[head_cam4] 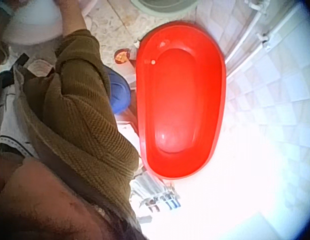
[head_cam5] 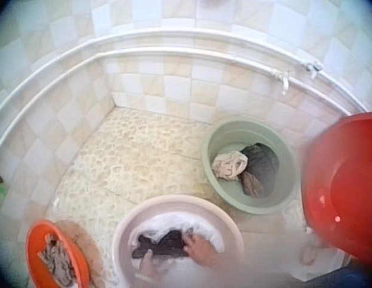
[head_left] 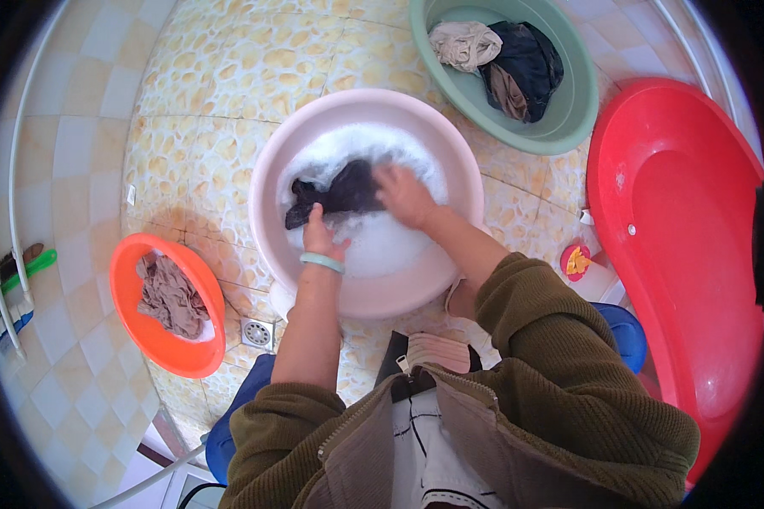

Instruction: The person hand washes clothes in a bathroom using multiple basins. They scrub a white cloth in soapy water, then transfer it to a rinse basin. They proceed to wash a dark garment and a light blue cloth, scrubbing and rinsing each item by hand before placing them aside.

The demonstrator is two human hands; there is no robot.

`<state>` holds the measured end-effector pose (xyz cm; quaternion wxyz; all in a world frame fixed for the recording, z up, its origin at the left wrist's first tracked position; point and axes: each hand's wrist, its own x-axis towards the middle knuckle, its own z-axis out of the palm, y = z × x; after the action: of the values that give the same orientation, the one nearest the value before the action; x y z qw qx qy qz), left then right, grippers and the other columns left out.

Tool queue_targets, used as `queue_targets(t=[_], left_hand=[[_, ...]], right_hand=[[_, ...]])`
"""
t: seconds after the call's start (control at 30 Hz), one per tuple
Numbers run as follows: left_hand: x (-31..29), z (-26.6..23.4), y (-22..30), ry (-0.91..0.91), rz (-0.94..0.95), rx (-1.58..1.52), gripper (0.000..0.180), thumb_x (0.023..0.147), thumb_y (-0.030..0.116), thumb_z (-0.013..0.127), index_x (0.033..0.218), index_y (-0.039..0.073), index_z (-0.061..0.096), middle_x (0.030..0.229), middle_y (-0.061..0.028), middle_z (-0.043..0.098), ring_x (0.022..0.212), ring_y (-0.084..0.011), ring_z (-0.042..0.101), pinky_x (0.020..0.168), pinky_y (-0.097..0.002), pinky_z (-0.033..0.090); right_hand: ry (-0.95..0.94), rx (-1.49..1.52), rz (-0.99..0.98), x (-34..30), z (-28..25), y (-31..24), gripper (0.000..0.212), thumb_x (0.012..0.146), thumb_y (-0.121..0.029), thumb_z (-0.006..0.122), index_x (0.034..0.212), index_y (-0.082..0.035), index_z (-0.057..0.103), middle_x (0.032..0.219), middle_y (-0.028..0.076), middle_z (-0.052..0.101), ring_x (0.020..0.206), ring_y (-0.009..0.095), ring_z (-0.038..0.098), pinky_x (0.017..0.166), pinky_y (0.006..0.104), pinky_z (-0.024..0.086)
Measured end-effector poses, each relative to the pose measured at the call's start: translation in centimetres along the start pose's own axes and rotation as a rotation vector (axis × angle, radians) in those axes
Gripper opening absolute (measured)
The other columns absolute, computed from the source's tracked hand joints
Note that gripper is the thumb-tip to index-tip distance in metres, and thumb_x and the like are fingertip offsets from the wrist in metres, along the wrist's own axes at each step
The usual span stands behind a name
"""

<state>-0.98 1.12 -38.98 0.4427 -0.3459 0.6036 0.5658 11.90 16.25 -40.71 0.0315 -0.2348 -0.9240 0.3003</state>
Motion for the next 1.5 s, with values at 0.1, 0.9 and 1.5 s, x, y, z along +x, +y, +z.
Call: queue_targets(t=[0.1, 0.9, 1.5], left_hand=[[0.4, -0.3, -1.6, 0.114, 0.088, -0.024, 0.056, 0.085, 0.035, 0.058, 0.133, 0.014, 0.038, 0.138, -0.0077, 0.038, 0.125, -0.0308, 0.034, 0.094, -0.0648, 0.028], [-3.2, 3.4, -1.3, -0.605, 0.093, -0.234, 0.031, 0.095, 0.019, 0.04, 0.12, 0.003, 0.05, 0.115, -0.0111, 0.059, 0.11, -0.0237, 0.056, 0.097, -0.0403, 0.046], [-0.5, 1.1, 1.1, -0.784, -0.004, -0.242, 0.04, 0.092, 0.041, 0.048, 0.11, 0.006, 0.056, 0.092, -0.008, 0.06, 0.088, -0.0216, 0.057, 0.077, -0.0356, 0.049]], right_hand=[[-0.471, 0.011, 0.139, 0.3, -0.7, -0.9, 0.042, 0.085, -0.015, 0.054, 0.126, -0.014, 0.047, 0.119, 0.016, 0.05, 0.1, 0.039, 0.056, 0.085, 0.0498, 0.047], [0.158, 0.391, 0.442, 3.8, -1.0, -5.2, 0.028, 0.089, -0.032, 0.05, 0.083, -0.008, 0.064, 0.083, 0.017, 0.064, 0.078, 0.034, 0.062, 0.069, 0.0464, 0.049], [0.367, 0.888, 0.256, 0.4, -1.2, -12.9, 0.022, 0.08, -0.022, 0.065, 0.074, -0.005, 0.053, 0.074, 0.015, 0.059, 0.067, 0.036, 0.058, 0.065, 0.0427, 0.048]])
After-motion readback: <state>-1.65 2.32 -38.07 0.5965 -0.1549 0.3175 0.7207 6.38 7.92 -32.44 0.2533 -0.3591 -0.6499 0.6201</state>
